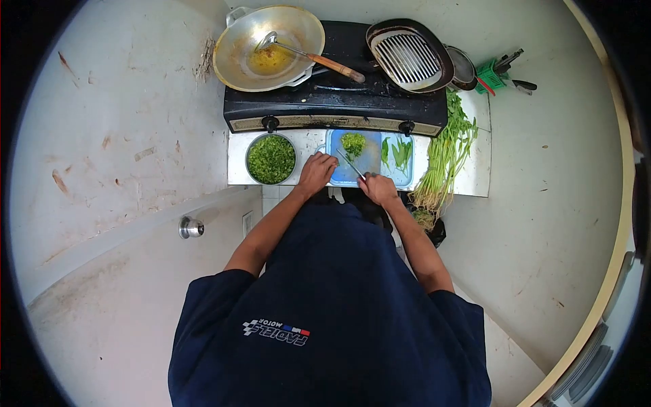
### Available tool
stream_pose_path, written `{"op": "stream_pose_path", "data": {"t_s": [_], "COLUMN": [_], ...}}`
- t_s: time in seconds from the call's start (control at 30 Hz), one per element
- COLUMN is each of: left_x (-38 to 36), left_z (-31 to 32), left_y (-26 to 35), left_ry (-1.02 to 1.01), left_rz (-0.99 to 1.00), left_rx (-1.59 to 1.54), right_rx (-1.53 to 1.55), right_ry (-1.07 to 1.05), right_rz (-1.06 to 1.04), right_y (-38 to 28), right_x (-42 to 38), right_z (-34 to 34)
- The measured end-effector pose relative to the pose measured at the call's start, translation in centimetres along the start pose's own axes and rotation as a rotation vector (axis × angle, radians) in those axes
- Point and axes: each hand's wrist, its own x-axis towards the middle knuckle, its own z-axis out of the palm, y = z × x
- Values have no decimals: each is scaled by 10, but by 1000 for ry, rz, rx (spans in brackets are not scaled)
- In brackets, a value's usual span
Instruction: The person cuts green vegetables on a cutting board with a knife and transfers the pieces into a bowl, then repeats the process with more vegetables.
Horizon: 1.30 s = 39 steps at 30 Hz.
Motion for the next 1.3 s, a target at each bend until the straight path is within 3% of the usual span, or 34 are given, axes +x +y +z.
{"op": "stream_pose_path", "data": {"t_s": [0.57, 0.8, 1.3], "left_x": [10, 9, 12], "left_z": [3, 7, 18], "left_y": [5, 1, 10], "left_ry": [14, 27, 54], "left_rz": [-42, -19, -237], "left_rx": [48, 58, -34], "right_rx": [185, 130, 171], "right_ry": [84, 94, 152], "right_rz": [31, 39, 67], "right_y": [-34, -43, -44], "right_x": [-7, -1, 5], "right_z": [5, 11, 12]}}
